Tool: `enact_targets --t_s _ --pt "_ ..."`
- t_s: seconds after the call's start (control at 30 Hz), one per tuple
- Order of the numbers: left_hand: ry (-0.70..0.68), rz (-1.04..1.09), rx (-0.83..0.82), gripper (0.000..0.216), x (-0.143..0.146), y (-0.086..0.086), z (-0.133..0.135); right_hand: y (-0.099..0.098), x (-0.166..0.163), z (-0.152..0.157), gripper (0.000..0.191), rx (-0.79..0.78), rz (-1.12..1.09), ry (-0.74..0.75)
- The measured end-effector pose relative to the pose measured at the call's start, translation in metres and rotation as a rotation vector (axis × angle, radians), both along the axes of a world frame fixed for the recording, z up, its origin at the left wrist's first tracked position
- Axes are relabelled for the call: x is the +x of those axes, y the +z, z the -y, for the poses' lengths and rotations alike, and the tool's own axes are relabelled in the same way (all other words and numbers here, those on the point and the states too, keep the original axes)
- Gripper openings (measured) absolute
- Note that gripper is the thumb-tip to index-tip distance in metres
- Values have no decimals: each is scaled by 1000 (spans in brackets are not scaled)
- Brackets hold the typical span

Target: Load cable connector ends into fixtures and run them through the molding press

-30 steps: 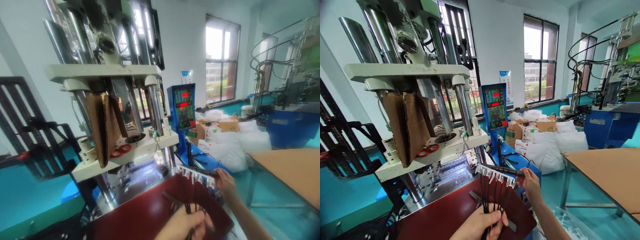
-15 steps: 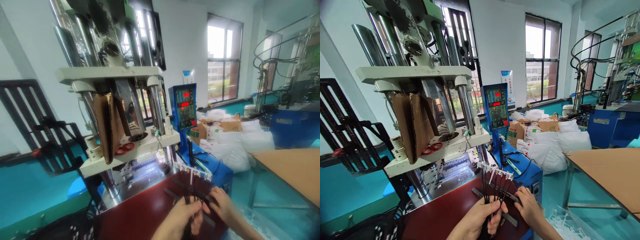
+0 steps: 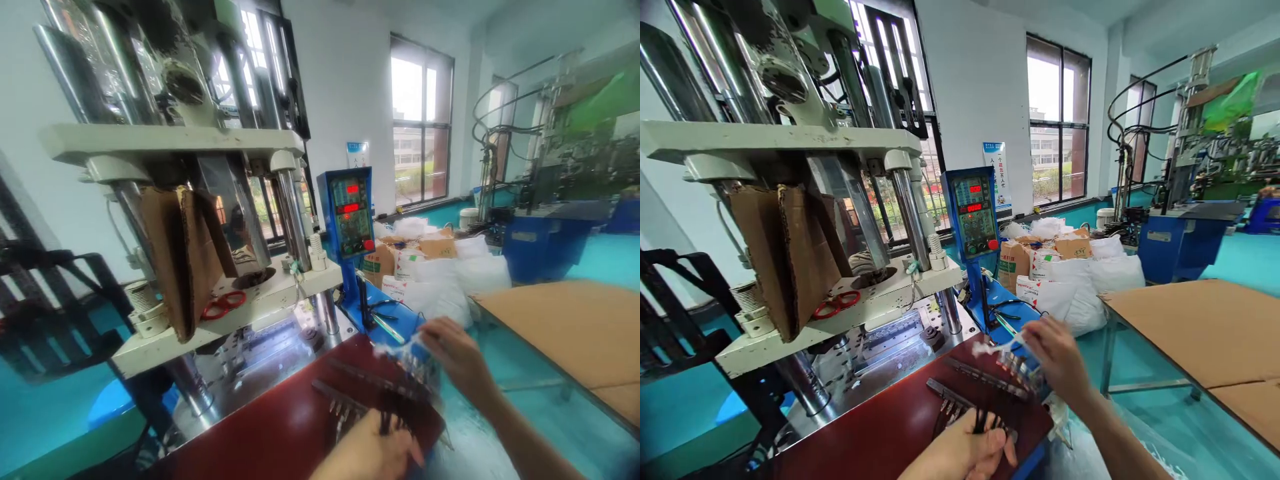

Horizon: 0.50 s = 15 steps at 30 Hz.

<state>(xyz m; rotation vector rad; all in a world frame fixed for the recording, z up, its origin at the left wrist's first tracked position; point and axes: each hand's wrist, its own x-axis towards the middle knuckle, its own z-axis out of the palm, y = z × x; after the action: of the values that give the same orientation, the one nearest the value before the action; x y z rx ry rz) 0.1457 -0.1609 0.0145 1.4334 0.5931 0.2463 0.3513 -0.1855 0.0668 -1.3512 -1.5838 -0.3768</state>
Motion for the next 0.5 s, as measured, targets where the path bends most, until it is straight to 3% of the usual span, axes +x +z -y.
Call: enact_targets --t_s 0.07,0.13,0.23,0.3,0.37,0.43,0.5 --pt "-29 -80 25 34 -3 -2 5 -7 27 5 17 106 -195 -195" --pt "-44 -84 23 30 -6 1 6 -14 52 18 20 94 -142 -391" --pt "-42 3 -35 35 -11 11 -2 -29 71 42 22 -226 262 -670" --pt "137 109 -49 40 -15 17 -11 -42 72 50 23 -389 440 -791" --pt "481 255 15 39 -22 20 -19 -55 61 47 34 -408 480 -686" --pt "825 440 139 38 -34 24 -24 -64 34 36 34 -392 449 -354" --pt "1041 655 267 37 -48 32 -24 -68 -8 22 30 -422 409 43"
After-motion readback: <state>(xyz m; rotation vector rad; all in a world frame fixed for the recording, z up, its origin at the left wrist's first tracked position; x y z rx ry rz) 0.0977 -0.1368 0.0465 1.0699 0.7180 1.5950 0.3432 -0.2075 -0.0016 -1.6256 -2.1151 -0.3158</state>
